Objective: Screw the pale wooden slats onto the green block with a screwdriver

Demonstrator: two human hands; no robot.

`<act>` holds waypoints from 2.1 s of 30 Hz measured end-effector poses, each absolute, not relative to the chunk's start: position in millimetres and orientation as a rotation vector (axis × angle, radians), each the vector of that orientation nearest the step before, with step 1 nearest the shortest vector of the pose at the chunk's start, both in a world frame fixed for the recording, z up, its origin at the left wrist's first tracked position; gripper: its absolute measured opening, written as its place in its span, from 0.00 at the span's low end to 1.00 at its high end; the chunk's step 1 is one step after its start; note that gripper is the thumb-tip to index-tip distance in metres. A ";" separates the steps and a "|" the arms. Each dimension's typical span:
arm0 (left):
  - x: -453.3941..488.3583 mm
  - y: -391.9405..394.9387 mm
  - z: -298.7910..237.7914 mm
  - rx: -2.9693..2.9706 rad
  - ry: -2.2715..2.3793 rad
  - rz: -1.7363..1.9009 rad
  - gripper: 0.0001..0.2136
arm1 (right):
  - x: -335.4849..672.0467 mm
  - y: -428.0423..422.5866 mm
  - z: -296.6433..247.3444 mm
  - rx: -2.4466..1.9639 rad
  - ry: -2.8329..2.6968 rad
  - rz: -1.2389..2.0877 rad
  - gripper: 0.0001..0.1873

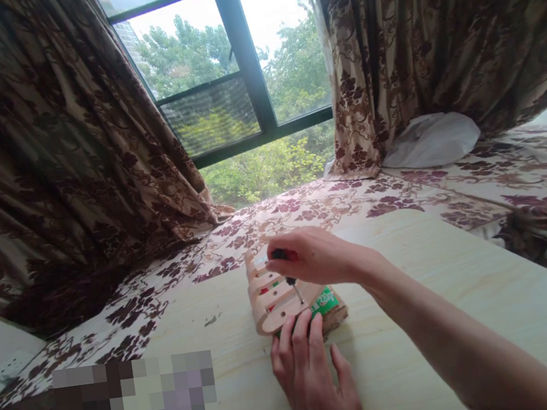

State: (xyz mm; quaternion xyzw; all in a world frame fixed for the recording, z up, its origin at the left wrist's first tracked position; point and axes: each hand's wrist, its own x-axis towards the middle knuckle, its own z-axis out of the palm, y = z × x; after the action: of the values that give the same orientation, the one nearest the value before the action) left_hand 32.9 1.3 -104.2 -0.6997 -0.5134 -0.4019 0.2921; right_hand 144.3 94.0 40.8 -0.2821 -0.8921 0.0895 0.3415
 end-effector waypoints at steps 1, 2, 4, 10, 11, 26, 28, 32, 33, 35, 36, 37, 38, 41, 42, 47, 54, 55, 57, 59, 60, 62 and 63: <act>32.8 1.0 -104.3 -1.866 -1.370 -1.073 0.19 | 143.7 96.1 39.5 -0.788 -2.302 0.213 0.11; 32.6 0.6 -104.5 -1.867 -1.369 -1.074 0.19 | 143.2 98.4 38.1 -0.847 -2.278 0.196 0.12; 32.1 -0.1 -105.1 -1.866 -1.363 -1.071 0.20 | 142.9 102.2 36.1 -0.943 -2.228 0.178 0.13; 32.3 -1.0 -106.0 -1.858 -1.367 -1.071 0.20 | 148.5 94.1 42.8 -0.755 -2.332 0.266 0.09; 32.4 -1.0 -105.9 -1.859 -1.372 -1.068 0.20 | 148.9 92.1 44.1 -0.682 -2.363 0.297 0.09; 33.0 0.1 -104.4 -1.865 -1.375 -1.075 0.20 | 145.8 89.5 44.4 -0.682 -2.356 0.271 0.08; 32.7 -0.6 -104.0 -1.869 -1.371 -1.074 0.20 | 144.3 87.8 45.0 -0.638 -2.369 0.271 0.08; 32.1 -1.0 -103.9 -1.868 -1.374 -1.075 0.19 | 140.2 95.5 39.3 -0.785 -2.293 0.190 0.12; 32.1 -0.8 -104.1 -1.868 -1.378 -1.076 0.19 | 139.9 98.2 37.5 -0.844 -2.265 0.174 0.13; 32.3 -0.2 -104.6 -1.867 -1.382 -1.080 0.19 | 140.8 101.8 35.7 -0.935 -2.216 0.153 0.14; 32.4 0.1 -104.7 -1.867 -1.381 -1.081 0.19 | 141.8 102.0 35.8 -0.955 -2.207 0.150 0.14; 32.6 0.3 -104.8 -1.868 -1.379 -1.078 0.19 | 143.1 101.1 36.7 -0.948 -2.214 0.155 0.13; 32.8 0.4 -104.9 -1.870 -1.377 -1.074 0.19 | 144.4 99.1 38.2 -0.913 -2.238 0.175 0.13; 33.1 0.0 -104.3 -1.869 -1.373 -1.070 0.19 | 146.4 91.0 43.7 -0.720 -2.346 0.295 0.09; 33.1 -0.3 -104.0 -1.869 -1.371 -1.073 0.19 | 146.1 89.2 44.7 -0.666 -2.369 0.332 0.09; 32.8 -1.0 -103.4 -1.878 -1.369 -1.075 0.19 | 140.3 95.6 39.5 -0.745 -2.301 0.258 0.11; 31.8 0.3 -104.3 -1.883 -1.346 -1.064 0.20 | 146.0 94.6 40.7 -0.878 -2.294 0.189 0.12; 31.7 0.0 -104.2 -1.882 -1.345 -1.065 0.20 | 147.3 91.9 42.7 -0.812 -2.336 0.215 0.10; 31.7 -0.6 -103.9 -1.881 -1.350 -1.066 0.20 | 148.3 88.4 45.4 -0.686 -2.400 0.262 0.09; 32.1 -0.8 -103.6 -1.879 -1.351 -1.068 0.20 | 146.9 89.2 44.8 -0.668 -2.401 0.249 0.09; 32.4 -0.8 -103.5 -1.879 -1.354 -1.070 0.20 | 145.7 91.1 43.4 -0.712 -2.379 0.222 0.09; 33.0 -0.4 -103.7 -1.876 -1.357 -1.077 0.20 | 143.2 96.1 39.7 -0.844 -2.310 0.164 0.11; 33.1 -0.2 -103.9 -1.875 -1.362 -1.079 0.19 | 142.6 98.3 38.2 -0.903 -2.279 0.147 0.12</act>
State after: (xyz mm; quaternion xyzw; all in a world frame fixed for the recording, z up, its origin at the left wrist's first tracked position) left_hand 33.1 -0.2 -103.9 -0.7022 -0.5102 -0.4043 0.2884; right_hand 142.6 98.3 38.2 -0.3464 -0.8739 0.0564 0.3363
